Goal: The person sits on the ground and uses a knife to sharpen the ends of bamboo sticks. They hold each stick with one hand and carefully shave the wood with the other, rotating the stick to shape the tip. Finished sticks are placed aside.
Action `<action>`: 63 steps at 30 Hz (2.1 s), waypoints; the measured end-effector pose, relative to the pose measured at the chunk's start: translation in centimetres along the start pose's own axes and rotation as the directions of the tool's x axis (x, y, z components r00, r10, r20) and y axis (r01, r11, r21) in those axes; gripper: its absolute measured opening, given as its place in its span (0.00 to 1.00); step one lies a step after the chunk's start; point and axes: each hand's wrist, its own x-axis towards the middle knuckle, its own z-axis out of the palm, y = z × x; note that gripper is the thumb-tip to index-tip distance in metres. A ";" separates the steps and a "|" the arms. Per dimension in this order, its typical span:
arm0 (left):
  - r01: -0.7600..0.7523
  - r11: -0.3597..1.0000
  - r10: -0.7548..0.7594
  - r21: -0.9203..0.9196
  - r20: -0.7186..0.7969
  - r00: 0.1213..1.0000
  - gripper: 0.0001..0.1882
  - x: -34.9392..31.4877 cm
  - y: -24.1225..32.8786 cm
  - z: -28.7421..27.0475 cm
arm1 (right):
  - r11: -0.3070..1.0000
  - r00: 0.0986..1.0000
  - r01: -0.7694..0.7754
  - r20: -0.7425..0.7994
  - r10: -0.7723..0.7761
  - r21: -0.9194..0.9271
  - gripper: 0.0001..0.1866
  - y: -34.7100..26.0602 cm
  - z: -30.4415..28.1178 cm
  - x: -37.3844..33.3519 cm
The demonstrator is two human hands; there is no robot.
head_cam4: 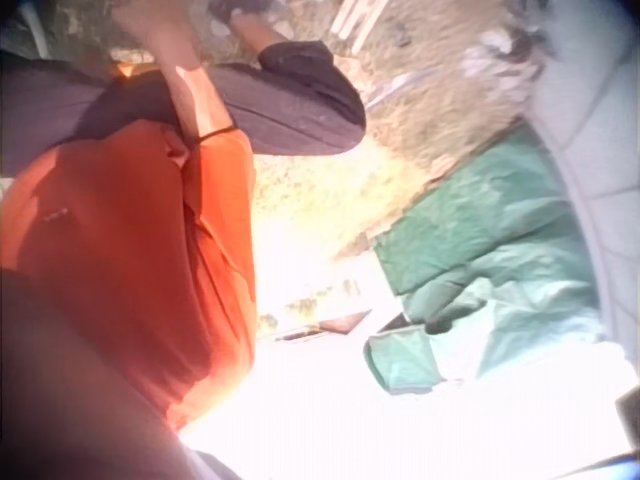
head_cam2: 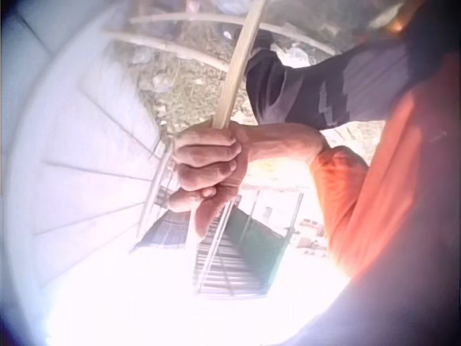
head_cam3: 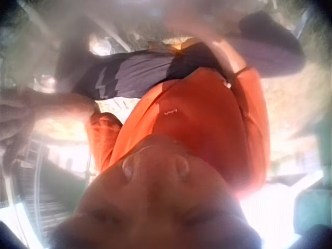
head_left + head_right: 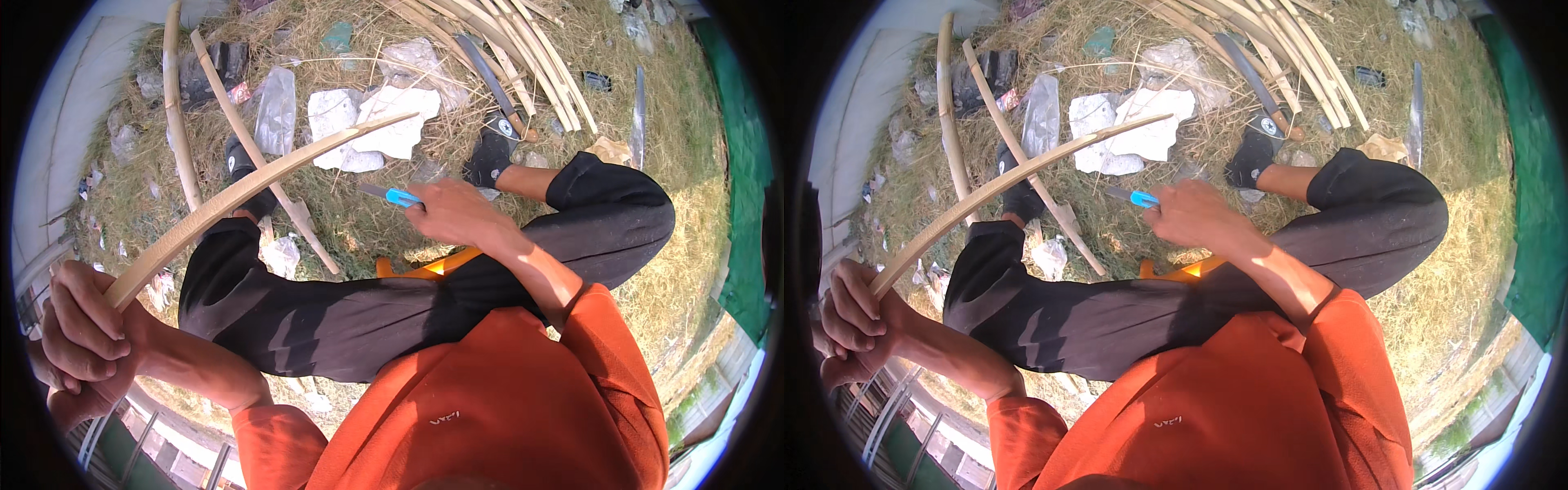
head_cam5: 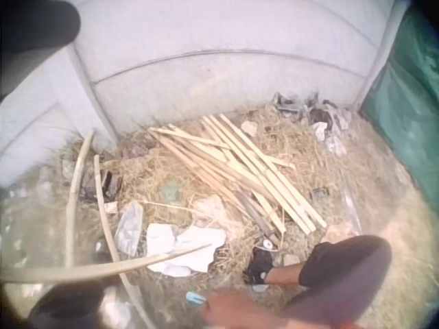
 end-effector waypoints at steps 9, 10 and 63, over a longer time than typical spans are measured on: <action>0.003 1.000 -0.003 0.001 0.019 1.000 0.20 -0.3 -0.5 3.8 | 0.878 0.776 0.404 -0.605 -0.179 0.258 0.24 -4.5 -1.1 -4.2; 0.011 0.999 -0.008 -0.047 0.071 0.997 0.21 -0.2 -0.9 4.2 | 0.858 0.758 0.443 -0.620 -0.203 0.260 0.26 -5.0 -0.5 -4.0; -0.032 0.948 0.117 0.318 -0.252 0.961 0.22 3.1 -1.9 2.9 | 0.920 0.798 0.145 -0.592 0.108 0.363 0.19 -1.3 0.1 2.5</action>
